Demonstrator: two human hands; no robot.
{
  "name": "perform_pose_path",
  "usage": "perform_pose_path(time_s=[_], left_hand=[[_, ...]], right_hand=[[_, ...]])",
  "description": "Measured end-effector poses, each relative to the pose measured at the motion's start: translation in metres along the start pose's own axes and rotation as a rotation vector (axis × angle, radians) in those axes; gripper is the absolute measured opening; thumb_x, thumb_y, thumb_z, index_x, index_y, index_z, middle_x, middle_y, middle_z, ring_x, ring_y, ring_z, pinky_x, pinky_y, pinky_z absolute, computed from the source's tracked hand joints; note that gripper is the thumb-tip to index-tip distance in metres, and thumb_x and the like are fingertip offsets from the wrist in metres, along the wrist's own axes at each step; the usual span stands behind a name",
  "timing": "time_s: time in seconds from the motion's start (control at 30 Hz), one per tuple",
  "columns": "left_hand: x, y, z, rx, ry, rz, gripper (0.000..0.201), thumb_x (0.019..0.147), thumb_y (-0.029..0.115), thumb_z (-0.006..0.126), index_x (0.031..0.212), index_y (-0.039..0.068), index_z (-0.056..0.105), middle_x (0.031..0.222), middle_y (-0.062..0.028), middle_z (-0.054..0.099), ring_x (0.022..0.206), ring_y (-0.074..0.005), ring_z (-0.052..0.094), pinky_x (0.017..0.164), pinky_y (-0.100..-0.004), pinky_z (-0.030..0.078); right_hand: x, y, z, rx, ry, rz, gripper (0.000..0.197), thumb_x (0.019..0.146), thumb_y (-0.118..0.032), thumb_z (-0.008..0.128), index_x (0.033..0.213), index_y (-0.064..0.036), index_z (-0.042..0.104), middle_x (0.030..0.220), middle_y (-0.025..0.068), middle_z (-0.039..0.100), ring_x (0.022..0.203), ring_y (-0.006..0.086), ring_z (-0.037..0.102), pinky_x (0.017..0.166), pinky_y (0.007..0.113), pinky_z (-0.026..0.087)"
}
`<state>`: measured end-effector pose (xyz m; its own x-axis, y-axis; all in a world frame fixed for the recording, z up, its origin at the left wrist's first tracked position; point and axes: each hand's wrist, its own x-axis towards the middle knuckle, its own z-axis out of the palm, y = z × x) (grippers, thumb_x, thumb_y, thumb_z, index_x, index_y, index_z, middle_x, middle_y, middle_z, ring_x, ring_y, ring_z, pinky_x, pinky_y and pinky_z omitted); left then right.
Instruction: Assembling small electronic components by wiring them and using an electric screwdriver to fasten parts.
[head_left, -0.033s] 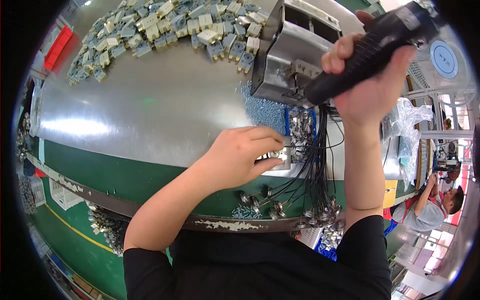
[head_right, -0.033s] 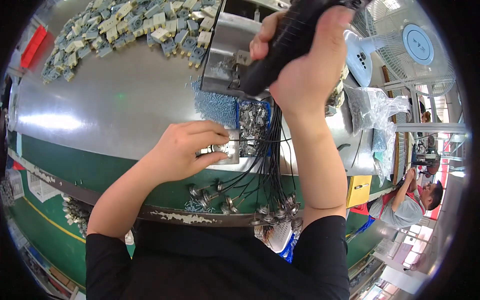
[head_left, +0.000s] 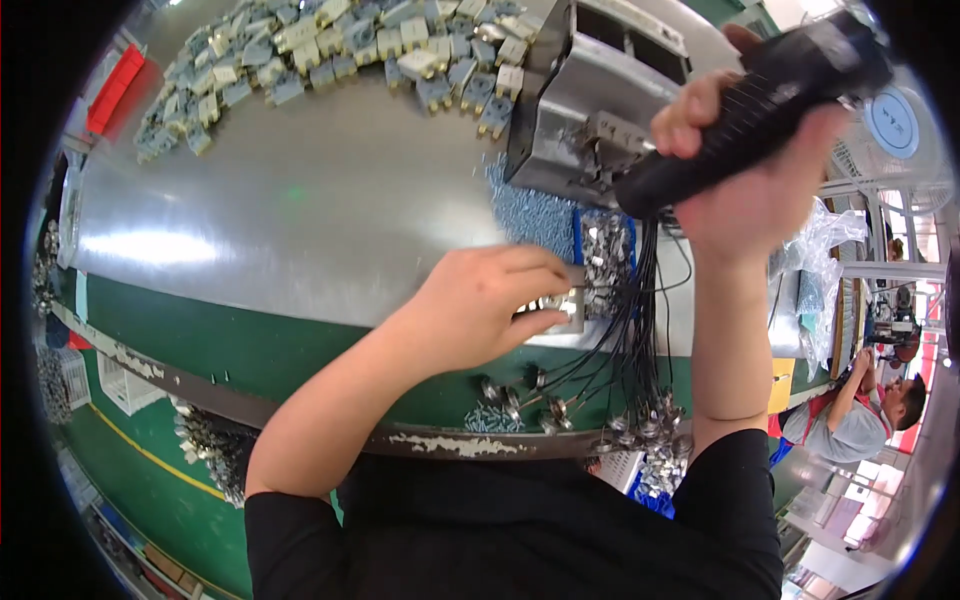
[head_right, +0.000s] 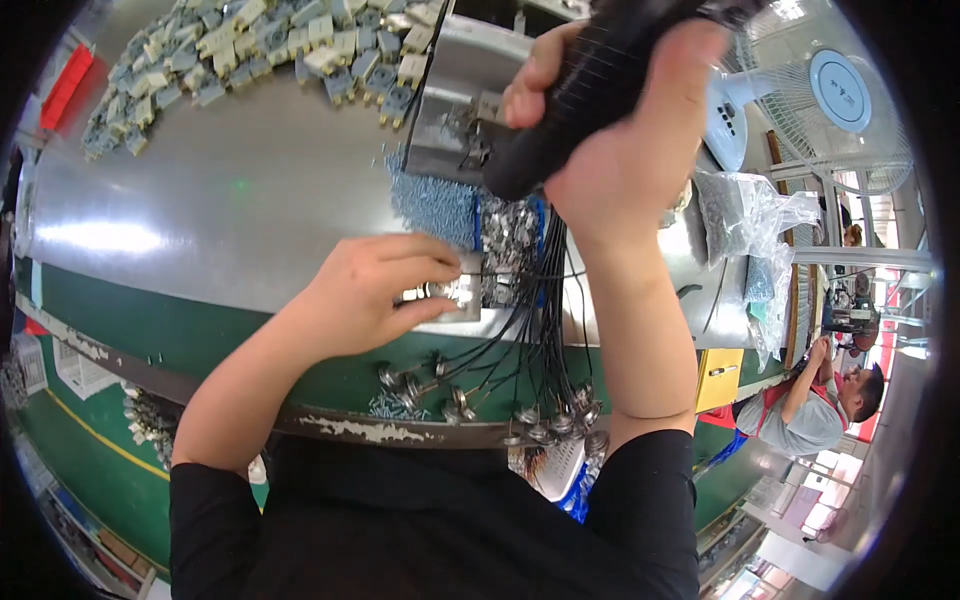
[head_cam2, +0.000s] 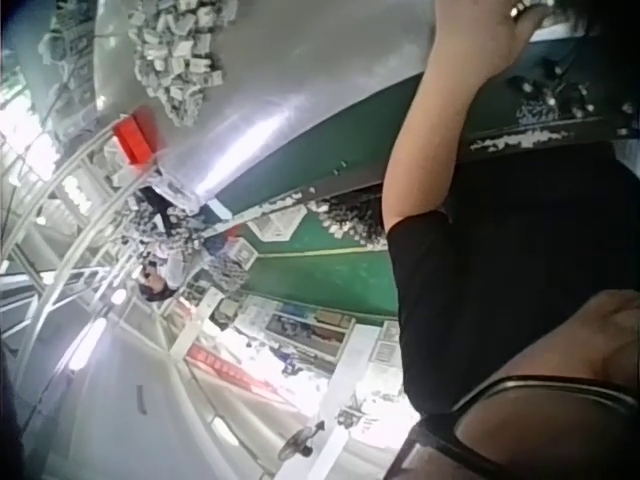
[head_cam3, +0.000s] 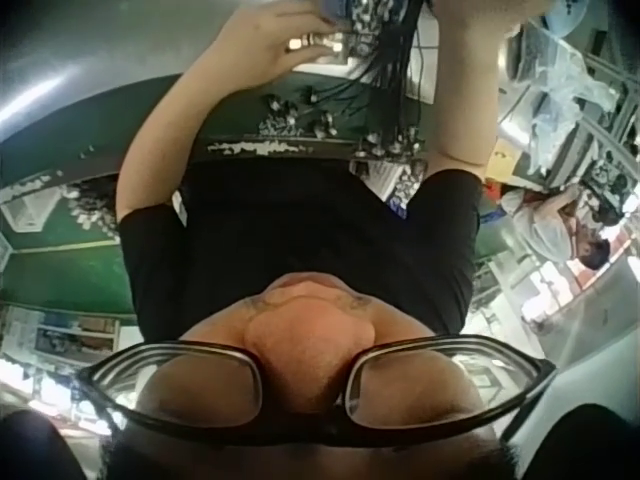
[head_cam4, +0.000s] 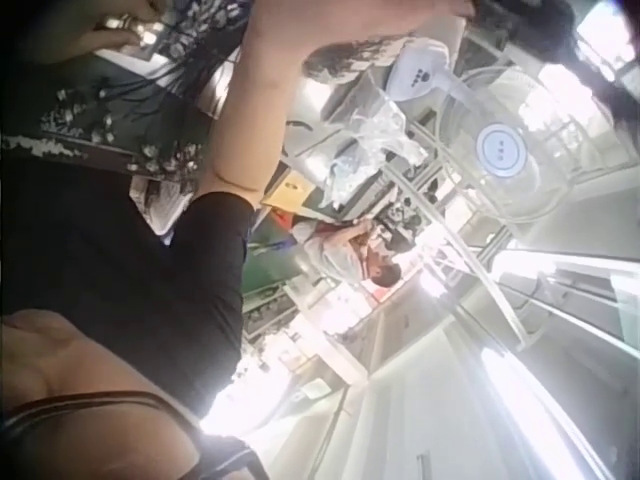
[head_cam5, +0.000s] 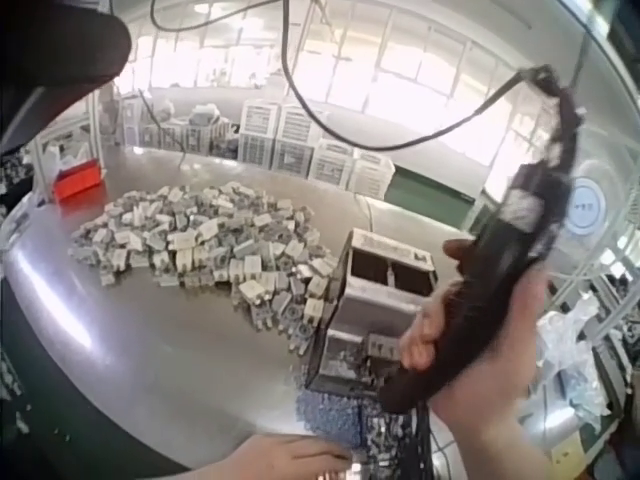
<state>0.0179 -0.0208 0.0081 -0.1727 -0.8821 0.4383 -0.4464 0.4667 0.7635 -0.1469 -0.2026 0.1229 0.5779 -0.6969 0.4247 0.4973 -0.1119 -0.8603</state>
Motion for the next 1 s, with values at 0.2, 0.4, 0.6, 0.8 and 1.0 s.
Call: perform_pose_path(time_s=[0.2, 0.4, 0.6, 0.8, 1.0], left_hand=[[0.002, 0.001, 0.000, 0.022, -0.002, 0.013, 0.025, 0.088, 0.016, 0.086, 0.107, 0.005, 0.076, 0.114, -0.0077, 0.077, 0.095, -0.0309, 0.076, 0.080, -0.0402, 0.062], [-0.001, 0.001, 0.004, 0.021, 0.017, -0.001, 0.024, 0.088, 0.016, 0.086, 0.106, 0.005, 0.076, 0.113, -0.0078, 0.077, 0.094, -0.0305, 0.076, 0.079, -0.0401, 0.062], [-0.002, -0.001, 0.007, 0.030, 0.021, -0.001, 0.023, 0.089, 0.017, 0.085, 0.107, 0.004, 0.076, 0.112, -0.0078, 0.077, 0.094, -0.0300, 0.076, 0.080, -0.0395, 0.062], [-0.004, -0.001, 0.011, 0.052, 0.053, -0.013, 0.020, 0.093, 0.027, 0.080, 0.100, 0.009, 0.076, 0.110, 0.0003, 0.076, 0.097, -0.0262, 0.074, 0.079, -0.0411, 0.060], [-0.006, -0.003, 0.011, 0.040, 0.047, -0.028, 0.020, 0.093, 0.028, 0.080, 0.100, 0.010, 0.076, 0.110, 0.0001, 0.076, 0.097, -0.0268, 0.074, 0.079, -0.0417, 0.060]], right_hand=[[-0.054, -0.025, 0.045, -0.024, -0.085, 0.126, 0.118, 0.095, -0.091, 0.045, 0.164, 0.0039, 0.030, 0.094, 0.0062, 0.057, 0.072, 0.0150, 0.055, 0.070, 0.035, 0.046], [-0.070, -0.024, 0.053, -0.086, -0.082, 0.132, 0.122, 0.091, -0.094, 0.048, 0.163, 0.0028, 0.032, 0.093, 0.0052, 0.056, 0.072, 0.0148, 0.055, 0.070, 0.035, 0.047], [-0.073, -0.027, 0.058, -0.394, -0.081, 0.121, 0.122, 0.089, -0.096, 0.047, 0.162, 0.0009, 0.033, 0.092, 0.0048, 0.056, 0.073, 0.0153, 0.056, 0.070, 0.036, 0.047], [-0.072, -0.020, 0.040, -0.417, -0.204, 0.046, 0.122, 0.088, -0.097, 0.046, 0.161, -0.0004, 0.034, 0.091, 0.0046, 0.055, 0.073, 0.0157, 0.056, 0.071, 0.036, 0.047], [-0.076, -0.020, 0.059, -0.407, -0.145, 0.055, 0.123, 0.088, -0.098, 0.044, 0.161, -0.0001, 0.034, 0.090, 0.0050, 0.055, 0.073, 0.0159, 0.056, 0.071, 0.036, 0.047]])
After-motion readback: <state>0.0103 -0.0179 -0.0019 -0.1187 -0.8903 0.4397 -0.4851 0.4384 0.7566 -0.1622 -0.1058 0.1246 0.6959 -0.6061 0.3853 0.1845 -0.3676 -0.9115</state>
